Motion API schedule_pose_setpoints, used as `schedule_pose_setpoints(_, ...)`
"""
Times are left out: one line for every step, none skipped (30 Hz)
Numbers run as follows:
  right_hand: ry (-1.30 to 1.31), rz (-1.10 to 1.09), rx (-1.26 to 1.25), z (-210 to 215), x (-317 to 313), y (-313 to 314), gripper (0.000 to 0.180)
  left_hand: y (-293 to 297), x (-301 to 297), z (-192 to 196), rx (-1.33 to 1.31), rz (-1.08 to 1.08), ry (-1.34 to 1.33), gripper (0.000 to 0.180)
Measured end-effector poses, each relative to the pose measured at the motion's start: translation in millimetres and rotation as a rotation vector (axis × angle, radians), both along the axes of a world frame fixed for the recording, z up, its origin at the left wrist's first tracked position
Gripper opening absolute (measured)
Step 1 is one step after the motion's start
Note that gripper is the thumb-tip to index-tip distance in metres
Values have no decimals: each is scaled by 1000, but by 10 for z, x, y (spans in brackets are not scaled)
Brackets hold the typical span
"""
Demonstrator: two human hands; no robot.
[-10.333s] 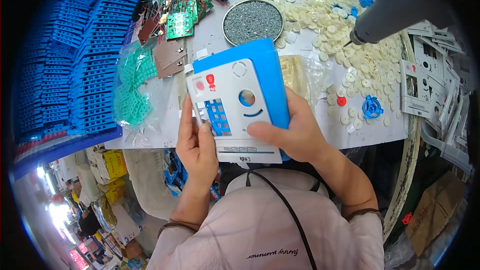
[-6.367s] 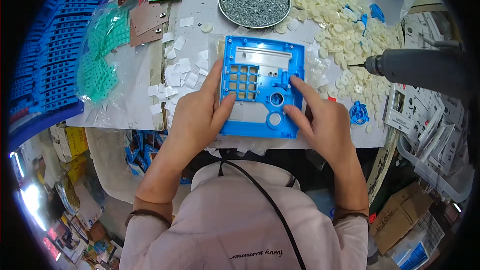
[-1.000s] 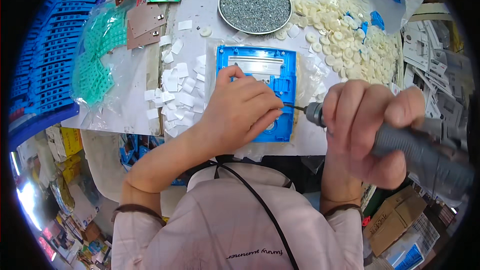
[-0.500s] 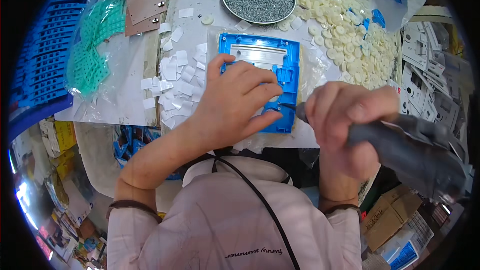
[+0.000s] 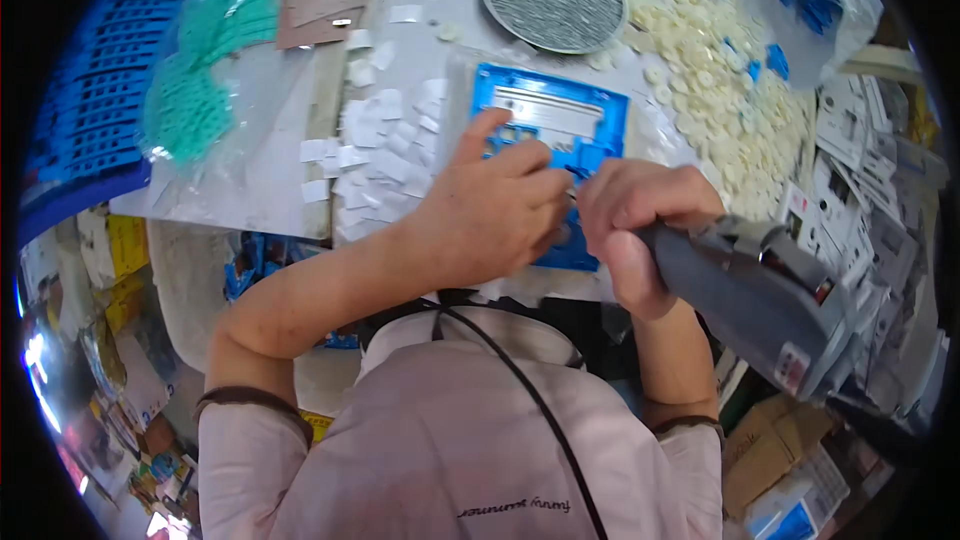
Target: Assembling the internal components of a blue plastic toy using a glue gun and an electric screwdriver.
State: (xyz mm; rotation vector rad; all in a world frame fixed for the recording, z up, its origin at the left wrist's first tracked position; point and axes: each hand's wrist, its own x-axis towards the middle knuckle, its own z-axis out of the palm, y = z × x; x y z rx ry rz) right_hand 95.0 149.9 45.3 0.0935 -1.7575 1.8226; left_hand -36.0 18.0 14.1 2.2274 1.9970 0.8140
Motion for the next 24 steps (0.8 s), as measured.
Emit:
schedule_pose_setpoints(7, 11, 26, -18, 33, 10, 21, -5, 28, -10, 9, -6, -12, 13)
schedule_pose_setpoints(33, 35, 47, -73, 13, 30, 22, -22, 37, -16, 13, 3, -5, 13)
schedule_pose_setpoints(51, 40, 78, -81, 11, 59, 22, 0, 49, -31, 26, -8, -8, 13)
schedule_pose_setpoints(22, 64, 13, -53, -16, 74, 23, 23, 48, -58, 60, 5, 4, 13)
schedule_pose_setpoints(-9, 98, -57, -61, -18, 77, 24, 28, 76, -117, 88, 24, 14, 13)
schedule_pose_setpoints(-48, 124, -117, -58, 8, 100, 25, 32, 81, -124, 124, 35, 19, 14)
schedule_pose_setpoints(-129, 82, -118, -109, 68, 153, 32, 5, 78, -100, 101, 19, 10, 14)
schedule_pose_setpoints(-61, 70, -203, -25, 32, 166, 38, -20, 62, -56, 77, 4, 5, 14)
schedule_pose_setpoints(0, 64, -290, 131, -11, 192, 43, -54, 31, -13, 53, -5, -6, 14)
schedule_pose_setpoints(38, 39, -209, 269, -4, 306, 44, -114, -48, 34, 79, -1, -65, 16)
schedule_pose_setpoints(70, -1, -128, 407, 73, 465, 46, -170, -171, 78, 100, 70, -105, 17)
schedule_pose_setpoints(71, -70, -93, 526, 152, 590, 45, -239, -389, 137, 117, 142, -134, 18)
schedule_pose_setpoints(45, -151, -56, 670, 328, 712, 44, -237, -650, 192, 144, 176, -176, 19)
schedule_pose_setpoints(30, -190, -40, 735, 430, 836, 44, -349, -936, 189, 179, 336, -170, 20)
schedule_pose_setpoints(4, -186, -48, 722, 506, 955, 43, -477, -1255, 193, 221, 501, -162, 20)
schedule_pose_setpoints(-23, -185, -55, 722, 587, 1073, 43, -605, -1550, 273, 64, 681, -107, 21)
schedule_pose_setpoints(-46, -239, -41, 682, 597, 1119, 41, -705, -1809, 353, -95, 852, -55, 21)
schedule_pose_setpoints(-71, -295, -25, 633, 598, 1148, 40, -780, -2055, 374, -222, 926, -10, 24)
schedule_pose_setpoints(-95, -354, -12, 577, 585, 1155, 38, -824, -2246, 369, -352, 996, 36, 27)
schedule_pose_setpoints(-93, -351, -21, 534, 562, 1154, 36, -832, -2348, 303, -303, 985, 65, 28)
schedule_pose_setpoints(-90, -339, -13, 490, 527, 1151, 36, -860, -2417, 201, -254, 976, 91, 30)
schedule_pose_setpoints(-87, -327, -7, 443, 487, 1149, 36, -878, -2466, 115, -205, 964, 117, 32)
schedule_pose_setpoints(-87, -319, 4, 412, 454, 1149, 37, -853, -2481, 51, -222, 975, 130, 34)
schedule_pose_setpoints(-59, -324, 14, 387, 410, 1130, 37, -820, -2487, -7, -238, 985, 143, 37)
